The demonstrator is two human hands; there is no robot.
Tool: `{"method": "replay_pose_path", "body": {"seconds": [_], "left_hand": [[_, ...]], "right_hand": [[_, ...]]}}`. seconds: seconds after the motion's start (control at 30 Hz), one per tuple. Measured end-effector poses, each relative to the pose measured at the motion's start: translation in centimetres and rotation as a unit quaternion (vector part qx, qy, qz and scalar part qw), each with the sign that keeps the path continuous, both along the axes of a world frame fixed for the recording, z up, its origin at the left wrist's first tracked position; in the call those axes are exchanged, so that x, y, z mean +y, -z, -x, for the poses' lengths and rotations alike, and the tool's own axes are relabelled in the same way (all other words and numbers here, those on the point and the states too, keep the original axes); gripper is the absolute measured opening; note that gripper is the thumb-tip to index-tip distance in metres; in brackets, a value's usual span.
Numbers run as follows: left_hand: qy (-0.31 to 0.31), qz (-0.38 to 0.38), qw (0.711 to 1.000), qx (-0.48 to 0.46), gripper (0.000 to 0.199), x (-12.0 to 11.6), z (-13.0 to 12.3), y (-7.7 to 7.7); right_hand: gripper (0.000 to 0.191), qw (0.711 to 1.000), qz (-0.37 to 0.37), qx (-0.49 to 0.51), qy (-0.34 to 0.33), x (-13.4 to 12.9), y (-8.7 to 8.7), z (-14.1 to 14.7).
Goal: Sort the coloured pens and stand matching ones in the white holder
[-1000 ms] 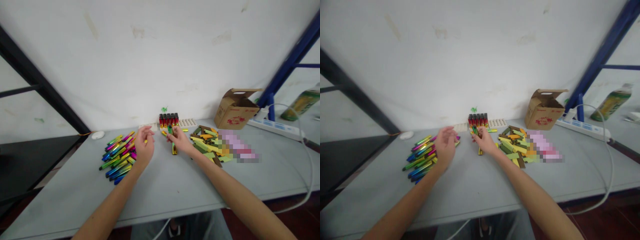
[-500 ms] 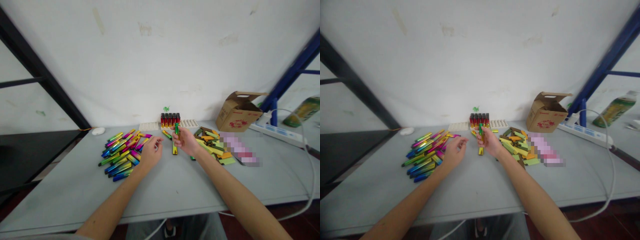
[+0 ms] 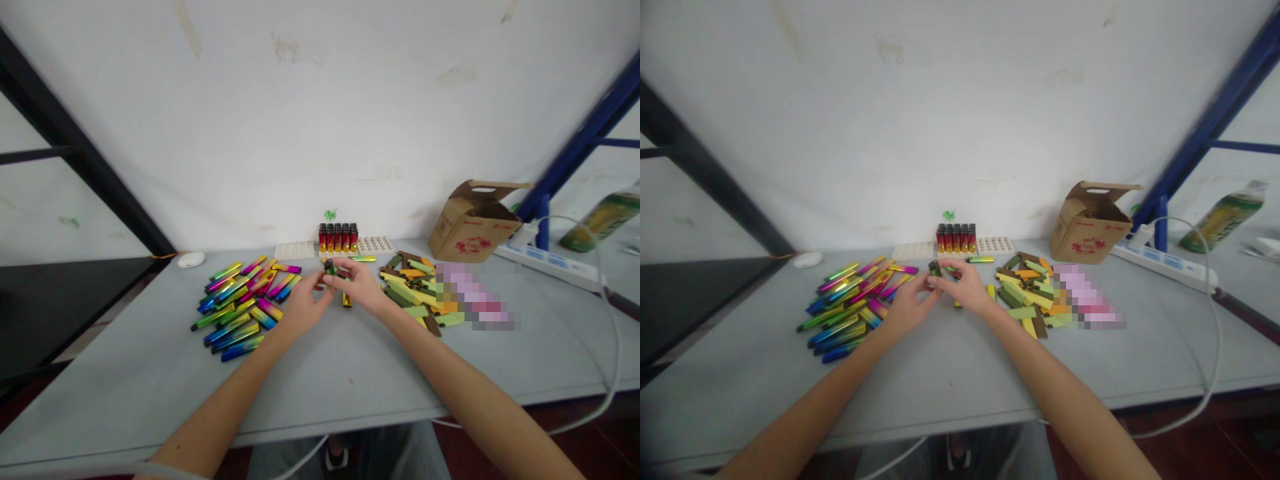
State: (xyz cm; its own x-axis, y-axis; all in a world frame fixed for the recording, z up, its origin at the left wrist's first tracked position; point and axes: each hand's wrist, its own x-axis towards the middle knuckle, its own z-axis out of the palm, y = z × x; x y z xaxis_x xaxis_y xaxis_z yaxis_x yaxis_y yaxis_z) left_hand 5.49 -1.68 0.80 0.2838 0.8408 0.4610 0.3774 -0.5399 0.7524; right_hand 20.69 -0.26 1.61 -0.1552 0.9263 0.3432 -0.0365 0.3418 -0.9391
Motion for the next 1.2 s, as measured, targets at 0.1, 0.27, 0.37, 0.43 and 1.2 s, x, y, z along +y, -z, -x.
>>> {"method": "replay_pose_path", "body": {"seconds": [0.1,0.27,0.37,0.43,1.2], "left_hand": [[0.042,0.06,0.997,-0.029,0.022,0.1,0.0,-0.2],[0.136,0.171,0.971,-0.094,0.035,0.4,0.1,-0.5],[0.139,0.201,0.964,-0.107,0.039,0.4,0.1,-0.7],[0.135,0.213,0.961,-0.113,0.042,0.3,0.2,-0.8],[0.181,0.367,0.853,-0.326,0.024,-0.8,0.1,-2.1]], "right_hand": [[0.029,1.0,0.024,-0.003,0.001,-0.1,-0.1,0.1],[0.034,0.997,0.054,0.027,-0.039,0.0,-0.7,-0.9],[0.033,0.997,0.04,0.008,-0.072,-0.1,-1.0,-1.3],[0.031,0.998,0.02,0.006,-0.066,-0.2,-1.2,-1.4],[0.04,0.99,0.118,0.071,-0.013,0.7,-0.5,-1.7]]}}
